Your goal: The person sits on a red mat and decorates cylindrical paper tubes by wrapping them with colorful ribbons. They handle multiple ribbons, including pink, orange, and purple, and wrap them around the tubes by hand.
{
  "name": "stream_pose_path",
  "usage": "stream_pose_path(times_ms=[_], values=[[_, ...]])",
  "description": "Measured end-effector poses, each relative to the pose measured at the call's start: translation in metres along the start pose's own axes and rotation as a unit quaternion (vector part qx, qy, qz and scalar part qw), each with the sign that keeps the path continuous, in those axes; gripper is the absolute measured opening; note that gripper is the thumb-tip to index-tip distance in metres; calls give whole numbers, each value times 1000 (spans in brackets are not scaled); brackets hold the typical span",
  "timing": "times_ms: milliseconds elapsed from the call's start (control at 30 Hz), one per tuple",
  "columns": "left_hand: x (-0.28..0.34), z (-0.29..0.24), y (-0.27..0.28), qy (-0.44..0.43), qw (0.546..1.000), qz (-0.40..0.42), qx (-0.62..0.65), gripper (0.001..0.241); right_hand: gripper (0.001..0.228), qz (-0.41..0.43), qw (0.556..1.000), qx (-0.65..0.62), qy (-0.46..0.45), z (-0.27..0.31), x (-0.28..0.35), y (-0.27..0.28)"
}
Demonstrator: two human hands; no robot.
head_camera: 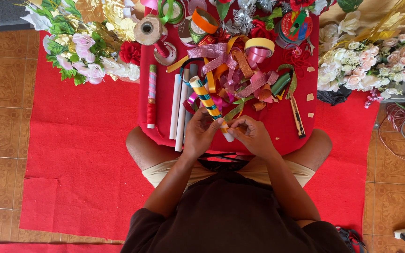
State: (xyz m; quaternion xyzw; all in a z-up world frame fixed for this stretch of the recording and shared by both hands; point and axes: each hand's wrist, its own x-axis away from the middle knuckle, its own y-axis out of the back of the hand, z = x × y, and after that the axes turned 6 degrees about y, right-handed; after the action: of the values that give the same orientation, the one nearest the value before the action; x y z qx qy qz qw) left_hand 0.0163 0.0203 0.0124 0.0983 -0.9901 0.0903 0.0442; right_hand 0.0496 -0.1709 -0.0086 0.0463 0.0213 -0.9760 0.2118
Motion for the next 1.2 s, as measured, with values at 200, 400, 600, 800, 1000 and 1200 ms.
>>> stream_pose_path(times_ms=[200, 400, 600, 800, 1000, 1200], values=[[-4, 3, 4, 18, 999, 21, 42, 28, 15, 14, 1000, 23, -6, -3, -1, 8], [-3, 11, -1, 46, 994, 15, 96, 28, 16, 7, 1000, 16, -6, -8, -3, 17], [-2, 9, -5, 81, 983, 0, 162, 27, 17, -25, 999, -30, -3, -22, -2, 26], [-4, 27, -6, 85, 977, -43, 193, 28, 22, 27, 992, -51, 113, -6, 3, 30], [-10, 23, 0, 46, 979, -59, 190, 27, 39, -97, 976, -194, 20, -21, 6, 21], [3, -38, -24, 15, 987, -29, 157, 27, 50, -52, 997, -25, 58, -8, 14, 1]])
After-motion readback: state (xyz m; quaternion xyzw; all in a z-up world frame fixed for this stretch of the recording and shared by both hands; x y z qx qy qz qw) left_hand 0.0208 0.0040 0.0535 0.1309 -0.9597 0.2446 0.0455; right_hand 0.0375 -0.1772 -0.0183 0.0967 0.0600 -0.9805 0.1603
